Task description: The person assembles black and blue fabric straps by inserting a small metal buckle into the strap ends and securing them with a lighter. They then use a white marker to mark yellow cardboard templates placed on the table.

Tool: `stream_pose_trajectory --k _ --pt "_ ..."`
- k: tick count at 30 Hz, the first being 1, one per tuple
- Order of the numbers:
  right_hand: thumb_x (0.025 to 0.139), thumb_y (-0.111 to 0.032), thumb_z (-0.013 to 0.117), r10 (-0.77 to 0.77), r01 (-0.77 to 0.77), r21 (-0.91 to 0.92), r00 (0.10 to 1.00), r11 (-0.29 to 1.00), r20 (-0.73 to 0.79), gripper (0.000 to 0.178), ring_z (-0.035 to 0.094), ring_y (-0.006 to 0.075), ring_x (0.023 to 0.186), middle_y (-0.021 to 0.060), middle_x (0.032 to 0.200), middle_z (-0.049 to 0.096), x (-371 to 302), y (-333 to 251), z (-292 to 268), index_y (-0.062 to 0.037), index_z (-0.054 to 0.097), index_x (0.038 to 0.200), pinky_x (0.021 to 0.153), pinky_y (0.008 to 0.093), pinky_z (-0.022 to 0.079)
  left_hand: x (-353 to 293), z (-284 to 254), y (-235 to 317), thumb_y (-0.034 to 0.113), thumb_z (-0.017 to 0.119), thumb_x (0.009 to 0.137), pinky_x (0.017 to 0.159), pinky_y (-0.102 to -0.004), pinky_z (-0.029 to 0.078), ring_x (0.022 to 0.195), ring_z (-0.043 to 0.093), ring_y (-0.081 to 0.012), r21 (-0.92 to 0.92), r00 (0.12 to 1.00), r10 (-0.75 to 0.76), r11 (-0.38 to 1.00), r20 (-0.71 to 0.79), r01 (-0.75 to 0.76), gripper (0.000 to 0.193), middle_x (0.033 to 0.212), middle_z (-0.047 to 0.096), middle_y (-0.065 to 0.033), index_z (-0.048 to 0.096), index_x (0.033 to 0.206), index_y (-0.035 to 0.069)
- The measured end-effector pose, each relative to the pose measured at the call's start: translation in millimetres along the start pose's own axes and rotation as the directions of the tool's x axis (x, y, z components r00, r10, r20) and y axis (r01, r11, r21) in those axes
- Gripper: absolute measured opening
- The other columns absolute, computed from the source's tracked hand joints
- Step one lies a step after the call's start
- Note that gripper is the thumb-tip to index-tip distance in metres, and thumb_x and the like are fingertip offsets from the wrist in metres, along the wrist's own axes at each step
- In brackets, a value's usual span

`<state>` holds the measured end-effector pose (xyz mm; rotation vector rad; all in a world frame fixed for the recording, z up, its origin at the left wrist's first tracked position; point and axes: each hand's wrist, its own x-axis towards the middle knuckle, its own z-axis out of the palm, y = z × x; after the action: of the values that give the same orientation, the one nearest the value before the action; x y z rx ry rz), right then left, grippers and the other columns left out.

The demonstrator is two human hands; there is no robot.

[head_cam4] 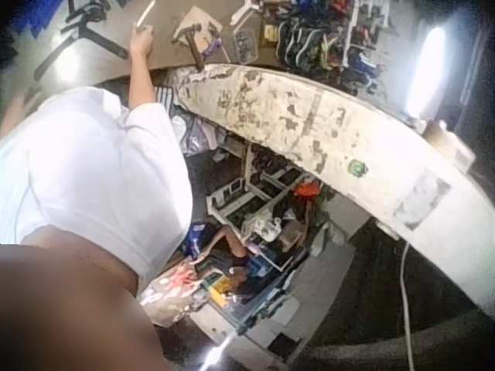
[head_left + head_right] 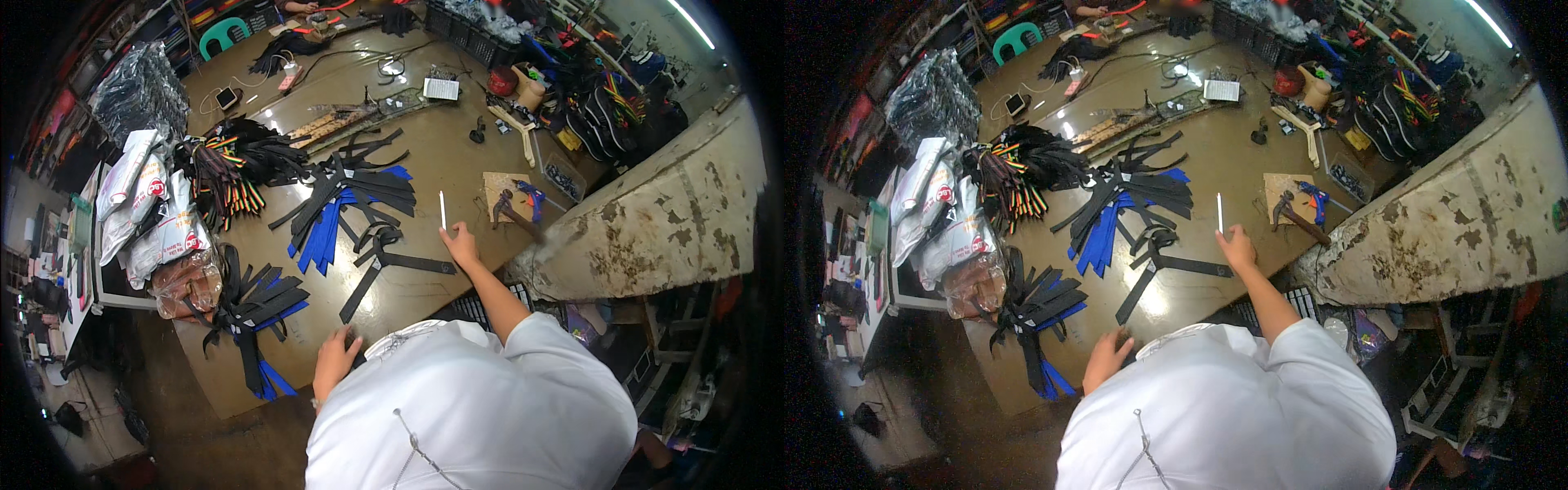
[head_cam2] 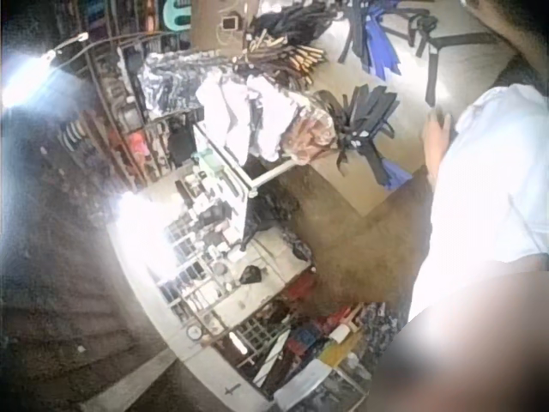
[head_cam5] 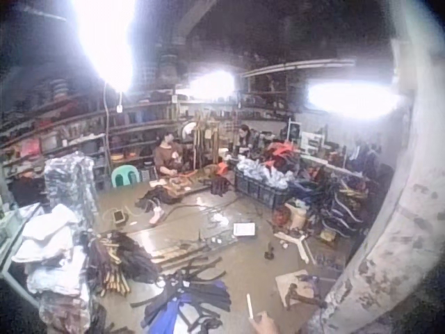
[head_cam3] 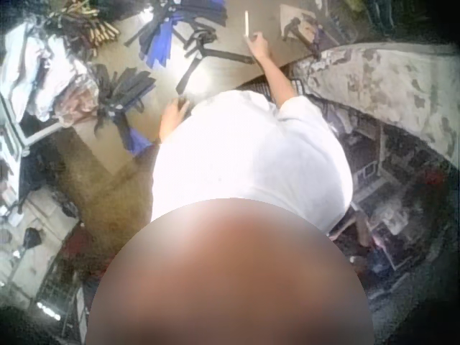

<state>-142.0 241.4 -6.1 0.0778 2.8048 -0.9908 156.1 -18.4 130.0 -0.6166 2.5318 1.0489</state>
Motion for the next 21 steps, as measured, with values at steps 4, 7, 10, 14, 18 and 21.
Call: stream_pose_trajectory --k 4,7,10,14,18,21 --pt "0.085 -0.047 0.063 -0.095 0.089 -0.047 0.985 0.995 -0.143 0.048 0.061 0.0401 0.094 0.0189 0.102 0.060 22.1 -21.2 10.4 -0.0063 0.054 0.108 0.077 0.0501 0.049 33.6 -3.9 38.9 0.035 0.060 0.090 0.085 -0.0470 0.047 0.101 0.059 -0.0374 0.262 0.949 0.304 0.912 0.081 -0.315 0.044 0.110 0.061 -0.0182 0.059 0.122 0.006" --pt "0.085 -0.043 0.063 -0.112 0.088 -0.107 0.964 0.990 -0.243 0.040 0.057 0.0377 0.099 0.0153 0.105 0.055 40.7 -33.6 22.1 -0.0089 0.055 0.105 0.077 0.0498 0.049 48.6 1.0 58.5 0.037 0.060 0.089 0.079 -0.0468 0.047 0.096 0.060 -0.0349 0.364 0.896 0.409 0.819 0.173 -0.444 0.041 0.104 0.061 -0.0157 0.060 0.117 0.007" --pt "0.088 -0.035 0.062 -0.155 0.124 -0.119 0.941 0.985 -0.302 0.028 0.055 0.0349 0.101 0.0137 0.104 0.054 49.1 -36.5 32.5 -0.0106 0.057 0.101 0.077 0.0483 0.048 60.5 13.5 72.8 0.041 0.057 0.090 0.078 -0.0475 0.048 0.098 0.060 -0.0356 0.401 0.873 0.394 0.778 0.289 -0.484 0.040 0.103 0.062 -0.0161 0.058 0.111 0.006" --pt "0.092 -0.028 0.057 -0.238 0.227 -0.074 0.914 0.971 -0.329 0.020 0.056 0.0340 0.099 0.0128 0.100 0.055 47.8 -25.6 37.1 -0.0094 0.058 0.099 0.076 0.0468 0.047 69.7 29.6 56.3 0.046 0.051 0.095 0.091 -0.0470 0.047 0.109 0.058 -0.0378 0.048 0.838 0.367 0.906 0.404 -0.420 0.052 0.118 0.059 -0.0203 0.055 0.126 0.005" --pt "0.095 -0.026 0.053 -0.187 0.193 -0.012 0.931 0.981 -0.314 0.020 0.056 0.0348 0.097 0.0128 0.101 0.056 44.7 -17.5 33.5 -0.0083 0.056 0.103 0.077 0.0463 0.047 82.9 58.5 -4.9 0.048 0.046 0.098 0.103 -0.0404 0.039 0.124 0.049 -0.0335 -0.242 0.684 0.314 0.949 0.659 -0.203 0.059 0.136 0.050 -0.0185 0.048 0.136 0.004" --pt "0.097 -0.026 0.050 -0.107 0.128 0.042 0.934 0.991 -0.342 0.021 0.058 0.0357 0.096 0.0143 0.103 0.059 44.0 -20.1 32.4 -0.0084 0.055 0.107 0.076 0.0470 0.047 85.2 96.2 -53.8 0.048 0.043 0.099 0.110 -0.0367 0.031 0.133 0.040 -0.0283 -0.411 0.614 0.374 0.907 0.695 -0.088 0.061 0.144 0.043 -0.0148 0.043 0.141 0.004"
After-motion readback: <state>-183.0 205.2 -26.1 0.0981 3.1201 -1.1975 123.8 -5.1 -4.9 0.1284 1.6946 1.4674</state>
